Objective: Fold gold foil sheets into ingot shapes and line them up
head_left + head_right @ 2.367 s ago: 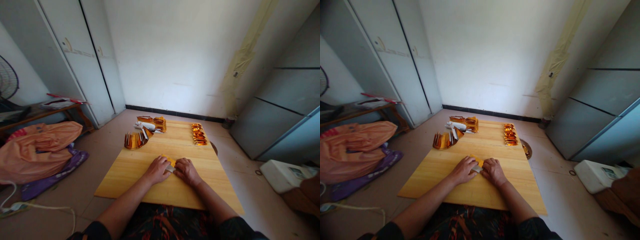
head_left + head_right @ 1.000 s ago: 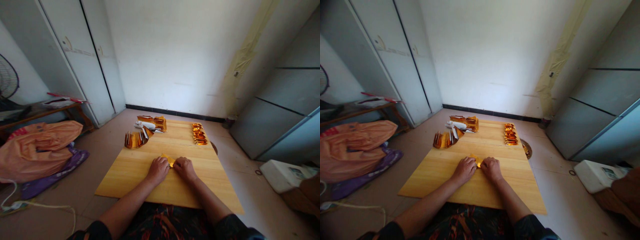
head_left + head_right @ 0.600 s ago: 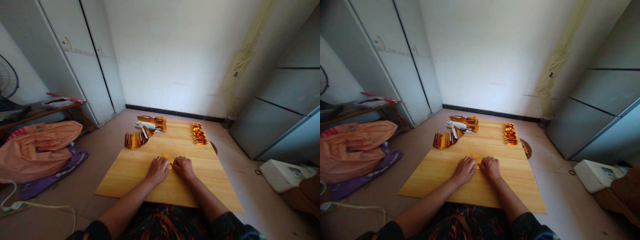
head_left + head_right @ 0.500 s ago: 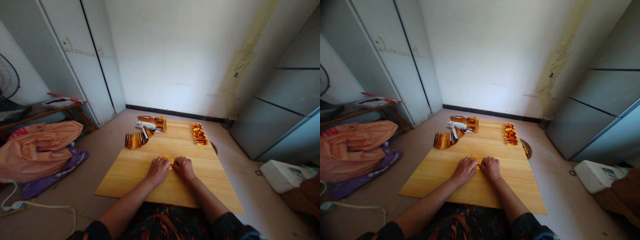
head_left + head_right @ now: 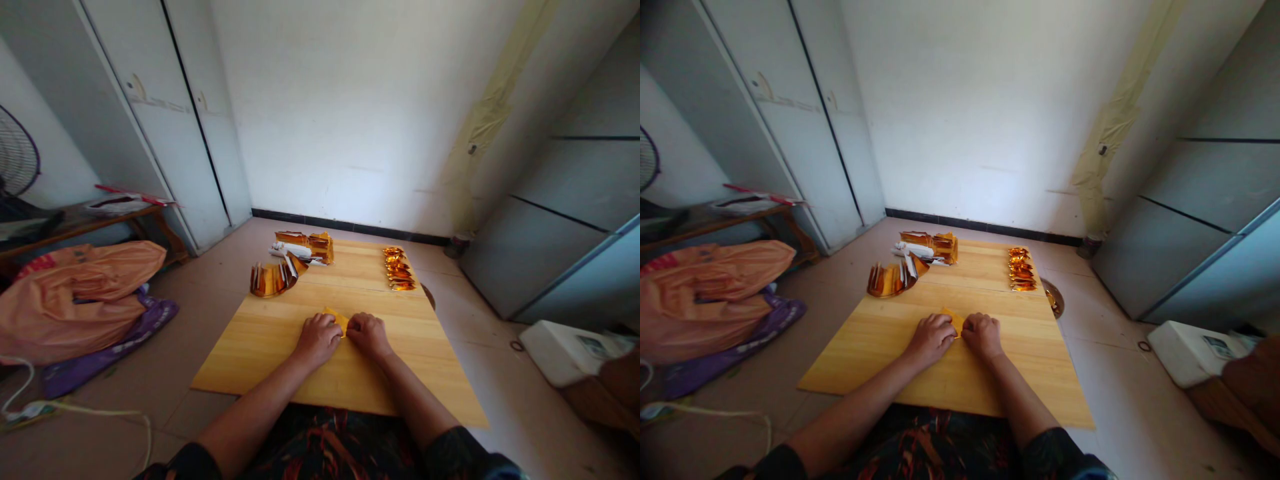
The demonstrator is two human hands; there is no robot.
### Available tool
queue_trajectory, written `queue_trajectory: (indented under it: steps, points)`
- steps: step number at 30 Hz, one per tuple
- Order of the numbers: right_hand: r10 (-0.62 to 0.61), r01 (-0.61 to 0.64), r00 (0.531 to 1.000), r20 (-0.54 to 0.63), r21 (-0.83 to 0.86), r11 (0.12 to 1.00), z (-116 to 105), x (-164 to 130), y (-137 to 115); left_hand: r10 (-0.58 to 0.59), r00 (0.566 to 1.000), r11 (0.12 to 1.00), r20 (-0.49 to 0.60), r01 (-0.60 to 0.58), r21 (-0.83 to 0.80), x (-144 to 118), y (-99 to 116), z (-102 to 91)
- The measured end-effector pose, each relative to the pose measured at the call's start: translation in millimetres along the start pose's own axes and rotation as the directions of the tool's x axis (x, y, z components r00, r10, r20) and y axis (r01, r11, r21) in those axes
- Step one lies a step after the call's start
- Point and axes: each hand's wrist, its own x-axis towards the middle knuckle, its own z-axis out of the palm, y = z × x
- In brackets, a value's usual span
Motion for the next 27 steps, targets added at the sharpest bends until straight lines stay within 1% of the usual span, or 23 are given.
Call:
queue_trajectory:
  steps: [4, 9, 14, 21, 24, 27]
  points:
    - [0.001, -0.001, 1.000, 0.018, 0.049, 0.999, -2.1, 0.8, 2.4, -0.092, 0.996, 0.995, -0.016, 0.091, -0.048, 1.6, 6.3, 0.5]
    - [-0.005, 0.004, 1.000, 0.017, 0.071, 0.997, -1.5, 1.4, 4.8, -0.201, 0.978, 0.979, -0.051, 0.198, -0.046, 5.1, 16.7, 3.4]
    - [-0.005, 0.005, 1.000, 0.013, 0.058, 0.998, -0.8, 2.0, 4.8, -0.263, 0.964, 0.965, -0.047, 0.262, -0.024, 8.6, 21.4, 5.3]
    - [-0.024, 0.023, 1.000, 0.017, 0.042, 0.999, -3.0, 2.3, 3.8, -0.259, 0.965, 0.966, -0.028, 0.258, -0.023, 8.1, 20.0, 4.9]
    - [-0.032, 0.031, 0.999, 0.024, 0.042, 0.999, -2.1, 3.1, 5.7, -0.229, 0.973, 0.973, -0.016, 0.228, -0.040, 6.1, 18.1, 4.2]
    - [-0.029, 0.029, 1.000, 0.000, 0.038, 0.999, -1.9, 3.5, 7.4, -0.185, 0.983, 0.982, -0.014, 0.184, -0.048, 3.0, 16.3, 3.6]
